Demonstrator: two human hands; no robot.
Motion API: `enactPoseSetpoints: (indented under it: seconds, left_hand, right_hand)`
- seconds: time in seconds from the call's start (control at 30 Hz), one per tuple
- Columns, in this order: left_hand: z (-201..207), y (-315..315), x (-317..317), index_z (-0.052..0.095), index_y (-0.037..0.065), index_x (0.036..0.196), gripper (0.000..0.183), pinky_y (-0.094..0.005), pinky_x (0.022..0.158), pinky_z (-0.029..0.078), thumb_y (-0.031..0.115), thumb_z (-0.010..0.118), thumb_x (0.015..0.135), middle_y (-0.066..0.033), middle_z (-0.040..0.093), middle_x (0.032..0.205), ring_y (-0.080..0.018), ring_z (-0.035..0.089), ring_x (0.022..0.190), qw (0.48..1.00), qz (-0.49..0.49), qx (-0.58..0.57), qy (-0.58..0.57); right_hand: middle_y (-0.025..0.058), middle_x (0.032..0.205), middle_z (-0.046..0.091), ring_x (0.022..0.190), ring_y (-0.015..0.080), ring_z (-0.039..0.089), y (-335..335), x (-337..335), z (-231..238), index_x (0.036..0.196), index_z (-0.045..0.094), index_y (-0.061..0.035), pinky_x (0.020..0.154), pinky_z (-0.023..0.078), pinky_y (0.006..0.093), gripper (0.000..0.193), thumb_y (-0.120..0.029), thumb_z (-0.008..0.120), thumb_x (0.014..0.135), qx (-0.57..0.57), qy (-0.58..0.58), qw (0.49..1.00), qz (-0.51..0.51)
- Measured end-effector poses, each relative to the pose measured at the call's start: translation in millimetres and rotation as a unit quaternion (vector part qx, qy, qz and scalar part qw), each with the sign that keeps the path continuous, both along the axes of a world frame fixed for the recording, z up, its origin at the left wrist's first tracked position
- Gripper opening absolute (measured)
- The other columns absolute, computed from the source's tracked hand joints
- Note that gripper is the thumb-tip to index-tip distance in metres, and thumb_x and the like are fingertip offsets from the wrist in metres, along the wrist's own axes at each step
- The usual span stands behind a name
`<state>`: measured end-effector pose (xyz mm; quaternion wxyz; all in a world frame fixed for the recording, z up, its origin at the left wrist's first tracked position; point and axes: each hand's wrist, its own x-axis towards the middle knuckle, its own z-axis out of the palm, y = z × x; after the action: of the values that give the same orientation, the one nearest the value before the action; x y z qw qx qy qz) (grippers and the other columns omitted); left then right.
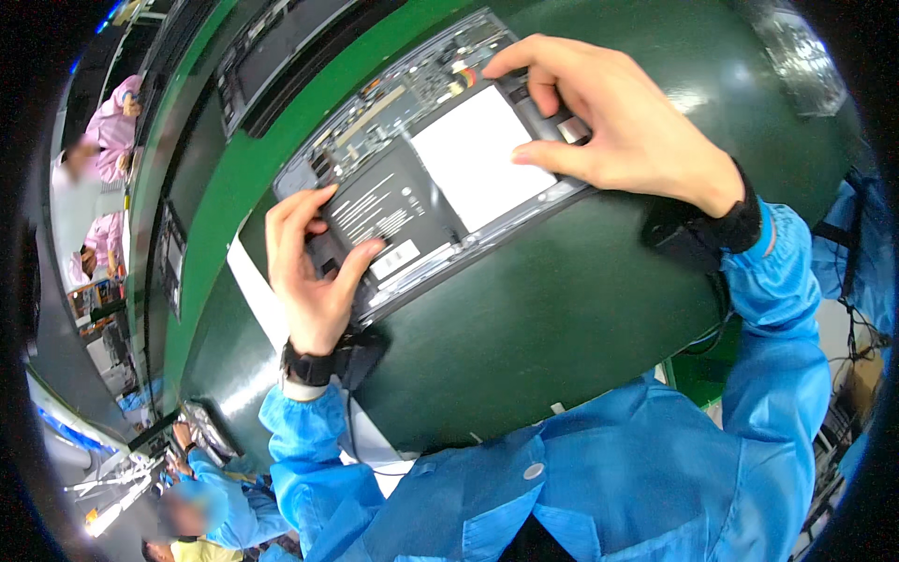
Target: Applying adhesive labels to lithium-ion batteries and installing them into tablet housings on an electronics assembly line.
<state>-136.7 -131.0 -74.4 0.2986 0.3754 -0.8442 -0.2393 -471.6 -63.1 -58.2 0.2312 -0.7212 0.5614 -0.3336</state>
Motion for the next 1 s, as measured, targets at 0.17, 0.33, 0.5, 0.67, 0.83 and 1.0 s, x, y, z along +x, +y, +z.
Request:
enactPoseSetpoints:
  seconds: [0.17,0.33,0.5,0.67,0.83,1.0]
  left_hand:
    - [9.6,2.8,8.4,0.067,0.004,0.134,0.078,-0.0384,0.099,0.048,0.018,0.097,0.064,-0.0127,0.059,0.13,-0.0285,0.057,0.117,0.995,-0.012,-0.037,-0.096]
    - [14.5,6.5,6.8,0.063,0.004,0.141,0.086,-0.0437,0.108,0.044,0.02,0.096,0.064,-0.014,0.058,0.134,-0.0331,0.052,0.126,0.987,-0.021,-0.037,-0.153]
    - [24.9,7.8,-0.2,0.056,-0.001,0.148,0.087,-0.0491,0.116,0.038,0.019,0.091,0.07,-0.0165,0.052,0.151,-0.0392,0.046,0.138,0.97,-0.062,-0.081,-0.222]
    - [26.8,10.9,-3.9,0.045,-0.009,0.153,0.089,-0.0504,0.124,0.033,0.02,0.084,0.078,-0.0241,0.035,0.166,-0.0434,0.033,0.154,0.948,-0.187,-0.017,-0.255]
    - [32.9,10.0,-14.9,0.039,-0.011,0.155,0.095,-0.0529,0.125,0.031,0.029,0.083,0.081,-0.0304,0.031,0.166,-0.0457,0.03,0.155,0.943,-0.225,0.018,-0.246]
    - [28.8,5.2,-31.5,0.033,-0.011,0.158,0.101,-0.0552,0.126,0.027,0.037,0.082,0.083,-0.0318,0.029,0.166,-0.0476,0.027,0.156,0.928,-0.272,0.016,-0.255]
  right_hand:
    - [0.0068,0.094,0.054,0.083,0.0236,0.055,5.8,-2.2,6.3,0.137,0.062,-0.0082,0.074,0.048,0.0379,0.069,-0.014,0.088,0.073,-0.061,0.033,0.998,0.004]
    - [0.0184,0.148,0.053,0.145,0.0448,0.045,15.2,4.7,5.9,0.136,0.06,-0.0034,0.115,0.043,0.0517,0.064,-0.015,0.084,0.077,-0.107,0.137,0.976,0.128]
    - [0.0202,0.159,0.044,0.151,0.0415,0.038,23.6,14.9,9.6,0.145,0.05,0.005,0.123,0.036,0.0531,0.08,-0.025,0.083,0.079,-0.053,0.177,0.965,0.186]
    - [0.022,0.166,0.035,0.154,0.0383,0.035,19.6,23.6,7.9,0.154,0.038,0.0084,0.126,0.033,0.0488,0.101,-0.036,0.084,0.076,-0.016,0.227,0.957,0.181]
    - [0.0214,0.165,0.036,0.154,0.0362,0.036,15.6,27.3,9.5,0.154,0.038,0.0088,0.126,0.032,0.0474,0.105,-0.036,0.086,0.072,-0.002,0.251,0.95,0.184]
    - [0.0225,0.163,0.039,0.154,0.0355,0.036,3.6,35.3,4.6,0.154,0.039,0.0103,0.127,0.031,0.0467,0.103,-0.034,0.085,0.074,-0.009,0.233,0.951,0.204]
